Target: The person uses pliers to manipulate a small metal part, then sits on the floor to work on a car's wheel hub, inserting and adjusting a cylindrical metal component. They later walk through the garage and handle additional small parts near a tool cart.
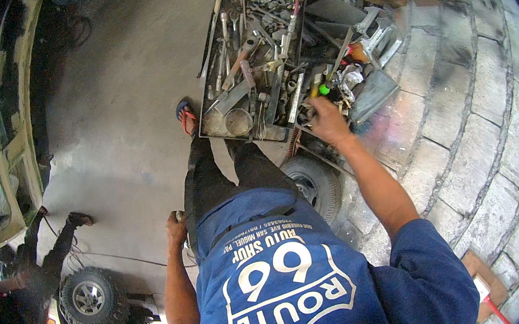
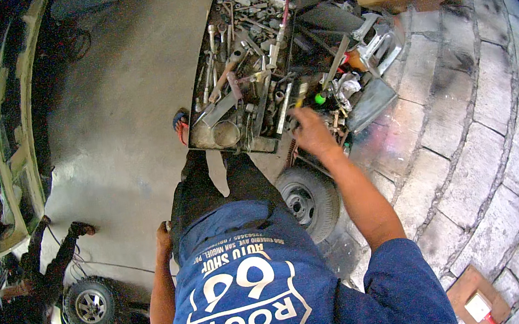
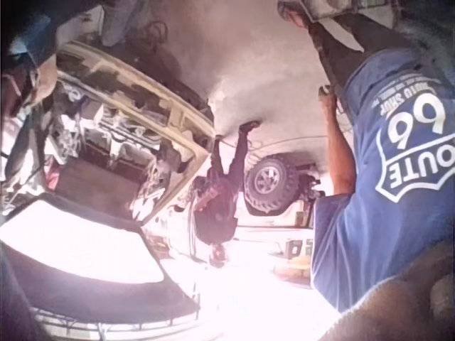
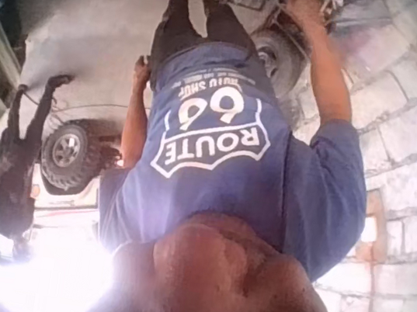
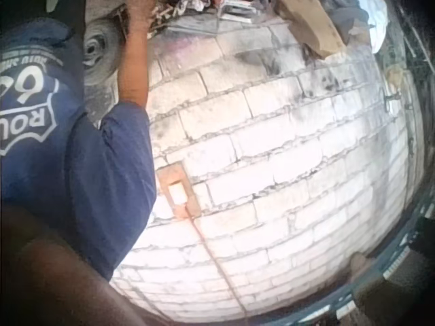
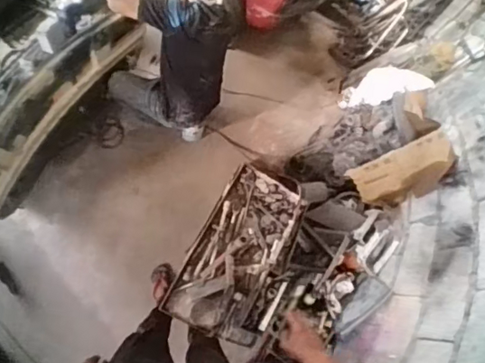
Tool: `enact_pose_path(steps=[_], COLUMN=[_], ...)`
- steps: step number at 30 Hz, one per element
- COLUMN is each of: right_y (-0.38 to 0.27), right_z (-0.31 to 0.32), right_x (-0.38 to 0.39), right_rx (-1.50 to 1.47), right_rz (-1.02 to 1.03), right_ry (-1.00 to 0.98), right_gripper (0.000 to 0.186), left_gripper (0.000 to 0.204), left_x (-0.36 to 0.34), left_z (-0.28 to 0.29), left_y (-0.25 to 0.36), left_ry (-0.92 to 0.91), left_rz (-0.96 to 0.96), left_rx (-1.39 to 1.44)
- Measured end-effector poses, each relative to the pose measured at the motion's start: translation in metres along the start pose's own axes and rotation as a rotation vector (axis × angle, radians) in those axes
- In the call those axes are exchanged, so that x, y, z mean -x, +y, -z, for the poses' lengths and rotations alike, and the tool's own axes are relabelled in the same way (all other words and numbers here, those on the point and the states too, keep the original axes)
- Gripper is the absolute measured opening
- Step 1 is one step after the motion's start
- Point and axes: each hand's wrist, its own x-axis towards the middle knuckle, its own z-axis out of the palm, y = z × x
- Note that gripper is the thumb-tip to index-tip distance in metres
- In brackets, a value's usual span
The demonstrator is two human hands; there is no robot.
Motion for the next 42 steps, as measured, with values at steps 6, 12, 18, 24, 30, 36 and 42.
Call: enact_pose_path(steps=[6,12,18,24,30,36,42], right_y=[-0.043,-0.046,-0.052,-0.05,-0.01,0.041,0.042], right_z=[-0.081,-0.099,-0.1,-0.099,-0.078,-0.091,-0.08], right_x=[0.004,-0.007,0.018,0.011,-0.01,-0.036,-0.047], right_rx=[0.097,0.023,-0.055,0.098,0.154,0.417,0.457], right_rz=[-0.215,-0.313,-0.262,-0.333,-0.424,-0.149,-0.092], right_ry=[-0.166,-0.281,0.143,-0.072,-0.081,-0.543,-0.754], right_gripper=[0.053,0.048,0.051,0.052,0.035,0.024,0.026], left_gripper=[0.036,0.033,0.034,0.034,0.032,0.036,0.074], left_x=[0.0,0.0,-0.024,-0.045,-0.032,0.001,-0.009], left_z=[0.012,0.033,0.024,0.015,0.021,0.019,0.0], left_y=[0.038,0.09,0.065,0.039,0.08,0.138,0.11], left_ry=[-0.036,-0.093,-0.074,-0.146,-0.16,-0.115,-0.054], left_rz=[0.062,0.061,-0.02,0.064,0.004,-0.043,0.009], left_rx=[-0.02,0.005,-0.115,-0.179,-0.082,-0.146,-0.413])
